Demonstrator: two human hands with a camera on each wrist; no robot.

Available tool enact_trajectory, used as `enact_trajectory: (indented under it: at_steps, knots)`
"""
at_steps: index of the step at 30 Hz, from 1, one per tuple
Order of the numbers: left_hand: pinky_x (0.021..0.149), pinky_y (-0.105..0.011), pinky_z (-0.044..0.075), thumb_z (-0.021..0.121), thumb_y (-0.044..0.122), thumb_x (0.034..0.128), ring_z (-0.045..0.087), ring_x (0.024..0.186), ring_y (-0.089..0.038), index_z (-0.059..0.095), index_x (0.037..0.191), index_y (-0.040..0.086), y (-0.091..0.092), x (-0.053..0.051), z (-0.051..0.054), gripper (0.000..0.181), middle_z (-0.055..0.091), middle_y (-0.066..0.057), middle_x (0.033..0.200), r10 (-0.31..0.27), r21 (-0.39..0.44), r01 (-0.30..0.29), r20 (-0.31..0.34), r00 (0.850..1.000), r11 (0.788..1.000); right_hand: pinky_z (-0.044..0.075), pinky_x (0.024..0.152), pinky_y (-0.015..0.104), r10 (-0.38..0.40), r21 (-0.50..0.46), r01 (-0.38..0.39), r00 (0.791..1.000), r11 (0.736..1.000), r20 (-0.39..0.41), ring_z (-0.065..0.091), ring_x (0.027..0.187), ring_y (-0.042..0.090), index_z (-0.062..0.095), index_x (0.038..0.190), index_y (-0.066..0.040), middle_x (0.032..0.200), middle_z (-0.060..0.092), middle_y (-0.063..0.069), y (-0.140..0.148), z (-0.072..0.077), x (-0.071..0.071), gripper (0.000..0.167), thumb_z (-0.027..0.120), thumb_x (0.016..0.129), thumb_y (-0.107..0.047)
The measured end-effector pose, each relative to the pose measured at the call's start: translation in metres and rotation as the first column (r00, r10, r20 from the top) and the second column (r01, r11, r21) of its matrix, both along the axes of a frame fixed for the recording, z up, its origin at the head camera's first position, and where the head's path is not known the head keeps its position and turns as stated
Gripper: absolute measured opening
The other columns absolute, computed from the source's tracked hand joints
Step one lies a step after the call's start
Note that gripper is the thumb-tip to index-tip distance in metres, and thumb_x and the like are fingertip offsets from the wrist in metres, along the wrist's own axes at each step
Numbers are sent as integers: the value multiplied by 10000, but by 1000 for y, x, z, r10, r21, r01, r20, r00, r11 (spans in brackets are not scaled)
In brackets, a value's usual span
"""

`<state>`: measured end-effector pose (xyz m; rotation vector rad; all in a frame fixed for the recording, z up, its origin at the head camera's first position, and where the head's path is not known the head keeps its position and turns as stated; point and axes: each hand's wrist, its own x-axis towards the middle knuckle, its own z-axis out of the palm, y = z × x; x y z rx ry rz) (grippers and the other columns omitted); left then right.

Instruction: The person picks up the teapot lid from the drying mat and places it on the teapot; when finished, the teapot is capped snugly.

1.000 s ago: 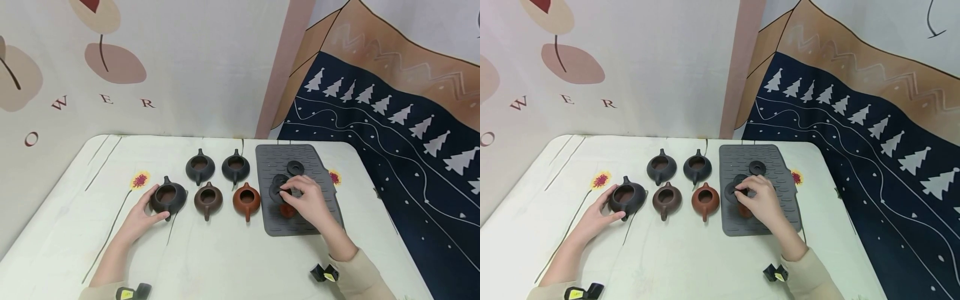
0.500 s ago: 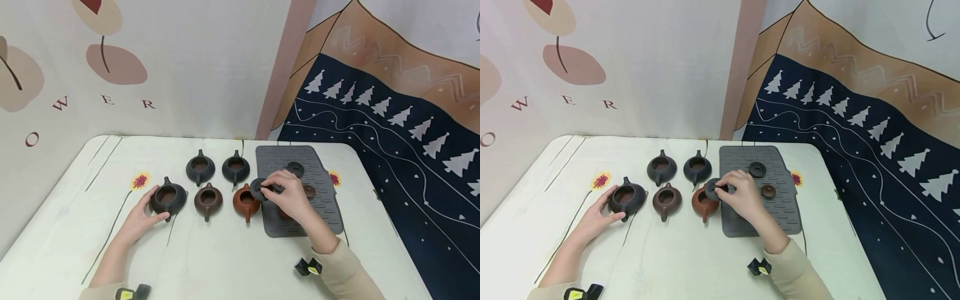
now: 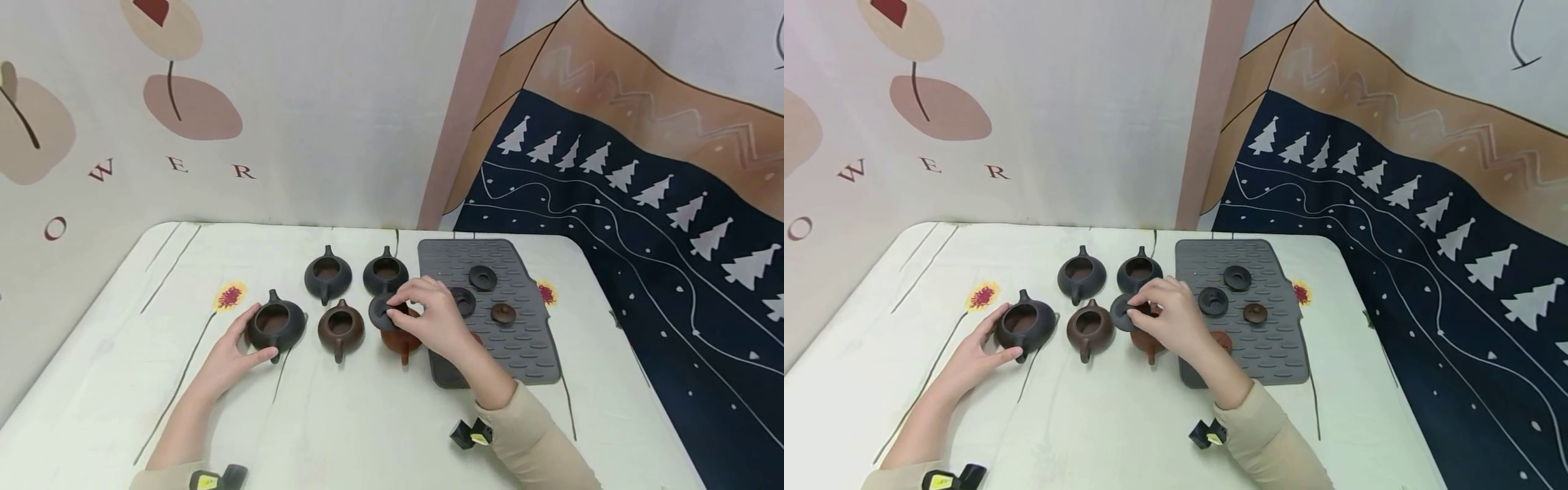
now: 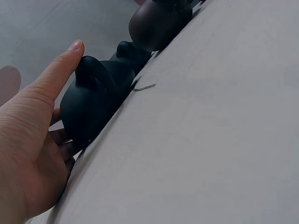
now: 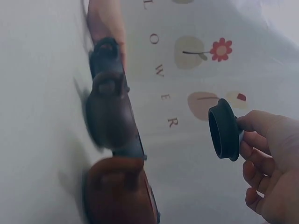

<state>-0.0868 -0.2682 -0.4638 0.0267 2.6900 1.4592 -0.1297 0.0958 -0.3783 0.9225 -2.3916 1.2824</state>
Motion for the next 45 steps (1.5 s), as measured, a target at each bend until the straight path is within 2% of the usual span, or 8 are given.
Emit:
enact_trajectory:
  at_steps: [2,5,7,9,14,20,30,45]
  knots:
    - [1050,-666,136,786,287,809,112,1404,-442,176,1545,126,0,0,0,969,187,-201,1554,0,0,0,-1,1000,1000,381,758,369,9,1,-9,1000,1000,5,513,773,159,749,848,-124,881,642,-68,-7,1,0,107,784,778,-51]
    - [1047,-670,139,784,285,811,115,1402,-446,177,1544,125,0,0,1,966,190,-206,1552,0,-2,0,-4,1000,1000,470,753,328,48,-28,-47,998,999,36,509,789,152,746,851,-108,887,633,-59,-19,2,1,97,775,786,-41]
    - [1046,-671,139,784,286,811,116,1401,-447,177,1545,128,0,0,1,965,190,-207,1551,0,-4,0,-3,1000,1000,525,682,301,71,-46,-69,996,997,45,519,820,145,748,856,-99,893,634,-52,-27,2,1,97,775,785,-38]
    - [1046,-671,138,783,288,811,114,1402,-447,177,1545,131,0,0,1,965,189,-206,1552,0,-3,0,-1,1000,1000,527,676,288,90,-54,-88,995,995,43,536,857,162,749,859,-94,894,638,-47,-34,1,1,95,776,784,-41]
    - [1043,-675,136,781,291,814,109,1401,-450,169,1547,137,0,1,1,967,181,-206,1554,-3,4,3,5,1000,1000,387,799,315,97,-16,-96,995,995,6,536,808,175,755,857,-119,869,645,-70,-52,1,3,82,782,787,-85]
    - [1045,-670,145,781,291,813,124,1397,-454,182,1543,122,-1,0,0,959,198,-213,1547,-1,-9,1,-7,1000,1000,356,958,338,124,11,-124,992,992,24,542,851,110,752,883,-134,887,654,-82,-70,2,2,73,767,813,-118]
    - [1030,-684,158,766,353,819,119,1397,-456,159,1550,154,1,0,2,970,180,-206,1554,6,-30,-5,38,999,1000,378,825,264,147,104,-142,988,984,-40,530,846,83,753,885,-166,896,651,-94,-98,0,-4,66,766,822,-157]
    - [1007,-710,159,745,383,834,106,1387,-487,127,1555,187,-2,-1,-1,970,127,-226,1559,-2,-19,3,55,998,1000,336,889,190,143,255,-135,990,957,-14,511,923,-5,763,954,-218,949,650,-153,-134,-1,-20,110,721,872,-278]
